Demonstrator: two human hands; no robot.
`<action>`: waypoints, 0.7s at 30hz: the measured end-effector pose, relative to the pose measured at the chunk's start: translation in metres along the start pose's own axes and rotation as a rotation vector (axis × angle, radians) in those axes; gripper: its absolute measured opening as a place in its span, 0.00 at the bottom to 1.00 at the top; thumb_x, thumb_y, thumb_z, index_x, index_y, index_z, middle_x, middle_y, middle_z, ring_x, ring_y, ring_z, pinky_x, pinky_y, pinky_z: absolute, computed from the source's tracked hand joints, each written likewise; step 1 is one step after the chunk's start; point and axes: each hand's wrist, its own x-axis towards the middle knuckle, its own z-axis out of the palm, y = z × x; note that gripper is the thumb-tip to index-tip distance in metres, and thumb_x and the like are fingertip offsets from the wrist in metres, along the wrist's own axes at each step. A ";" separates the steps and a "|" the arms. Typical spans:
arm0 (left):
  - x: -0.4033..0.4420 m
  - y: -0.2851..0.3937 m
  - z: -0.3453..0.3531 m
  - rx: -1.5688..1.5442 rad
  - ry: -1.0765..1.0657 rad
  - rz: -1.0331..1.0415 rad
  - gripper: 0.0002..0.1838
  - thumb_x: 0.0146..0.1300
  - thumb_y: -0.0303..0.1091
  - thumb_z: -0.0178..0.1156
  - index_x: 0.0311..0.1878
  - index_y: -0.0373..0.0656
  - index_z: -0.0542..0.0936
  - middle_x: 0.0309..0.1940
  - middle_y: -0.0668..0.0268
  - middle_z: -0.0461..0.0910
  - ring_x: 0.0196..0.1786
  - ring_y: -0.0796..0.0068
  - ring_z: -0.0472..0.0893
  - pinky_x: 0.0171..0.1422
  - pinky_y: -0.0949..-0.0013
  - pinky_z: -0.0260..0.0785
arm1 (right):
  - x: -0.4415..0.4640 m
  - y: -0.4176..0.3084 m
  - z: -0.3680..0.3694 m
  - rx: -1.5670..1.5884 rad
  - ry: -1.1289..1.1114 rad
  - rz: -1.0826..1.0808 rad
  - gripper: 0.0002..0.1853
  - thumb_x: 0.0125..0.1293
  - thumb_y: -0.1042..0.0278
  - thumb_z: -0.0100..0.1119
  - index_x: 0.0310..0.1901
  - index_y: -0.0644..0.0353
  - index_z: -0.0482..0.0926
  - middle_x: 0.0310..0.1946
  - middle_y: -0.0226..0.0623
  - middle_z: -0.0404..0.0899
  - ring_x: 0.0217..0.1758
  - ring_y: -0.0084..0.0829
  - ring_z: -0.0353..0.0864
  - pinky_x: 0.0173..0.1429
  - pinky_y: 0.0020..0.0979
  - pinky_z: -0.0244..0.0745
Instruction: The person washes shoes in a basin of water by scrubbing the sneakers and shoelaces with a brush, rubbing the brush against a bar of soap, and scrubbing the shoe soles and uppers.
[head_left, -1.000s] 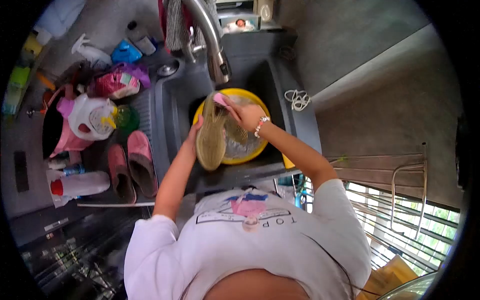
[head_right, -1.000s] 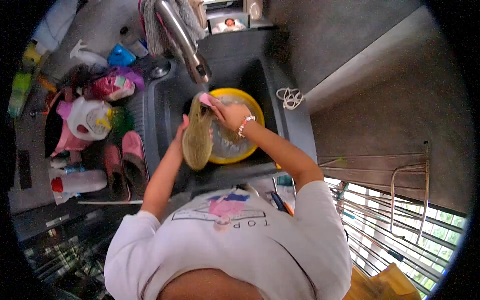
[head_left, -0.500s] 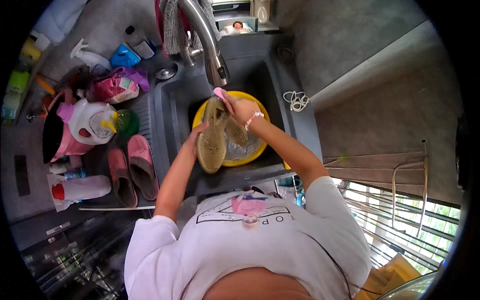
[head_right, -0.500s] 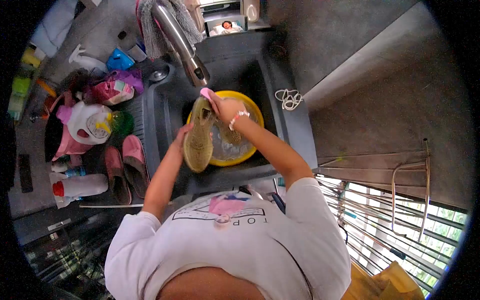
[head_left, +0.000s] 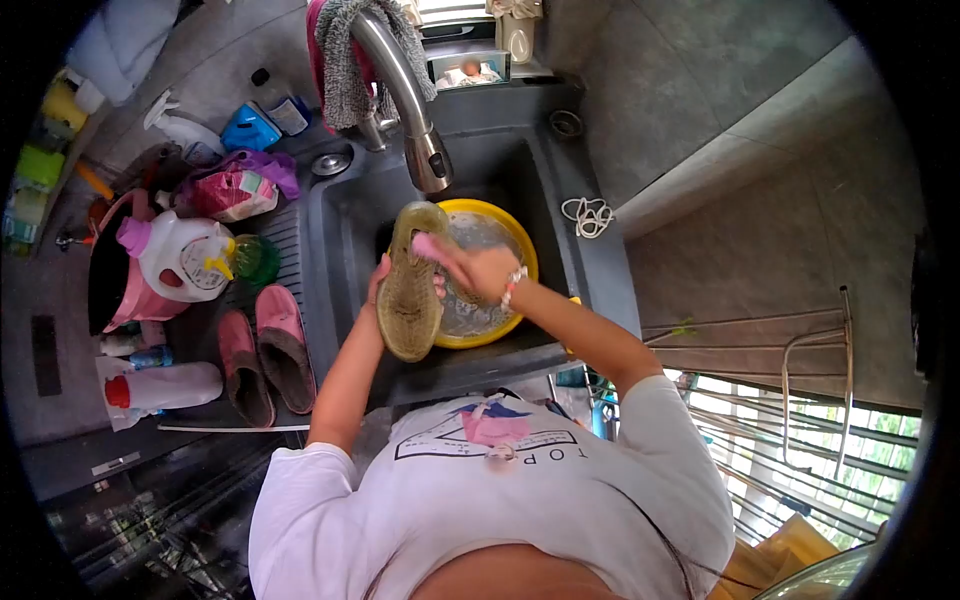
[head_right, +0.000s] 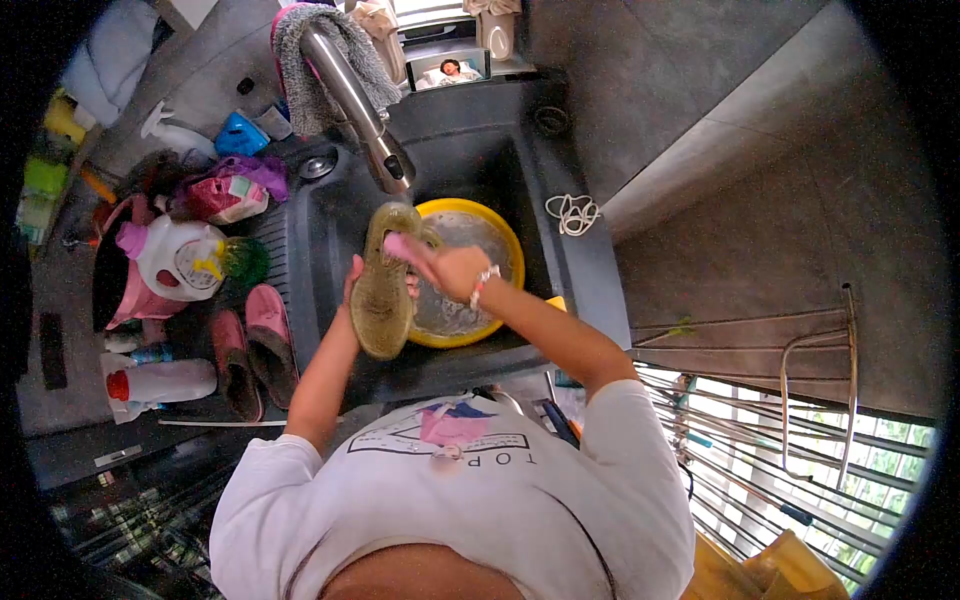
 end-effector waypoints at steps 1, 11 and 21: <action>0.001 -0.002 0.006 0.000 0.000 -0.001 0.48 0.48 0.70 0.55 0.63 0.42 0.61 0.52 0.48 0.70 0.51 0.50 0.73 0.51 0.44 0.68 | 0.009 0.007 0.000 0.000 0.000 0.001 0.27 0.64 0.51 0.46 0.65 0.38 0.55 0.22 0.41 0.78 0.21 0.42 0.79 0.24 0.43 0.73; 0.006 -0.002 -0.006 -0.029 0.036 -0.025 0.43 0.49 0.65 0.56 0.62 0.44 0.63 0.49 0.46 0.71 0.48 0.49 0.75 0.50 0.45 0.69 | 0.005 0.002 -0.006 0.025 0.106 0.057 0.25 0.66 0.53 0.44 0.64 0.37 0.58 0.21 0.40 0.78 0.20 0.43 0.77 0.23 0.42 0.71; -0.001 -0.016 0.016 -0.015 0.084 -0.030 0.39 0.50 0.58 0.58 0.61 0.43 0.64 0.49 0.45 0.72 0.47 0.50 0.77 0.51 0.47 0.70 | -0.014 -0.001 0.013 0.118 0.101 0.101 0.26 0.68 0.52 0.40 0.67 0.35 0.52 0.19 0.43 0.77 0.19 0.46 0.77 0.23 0.43 0.70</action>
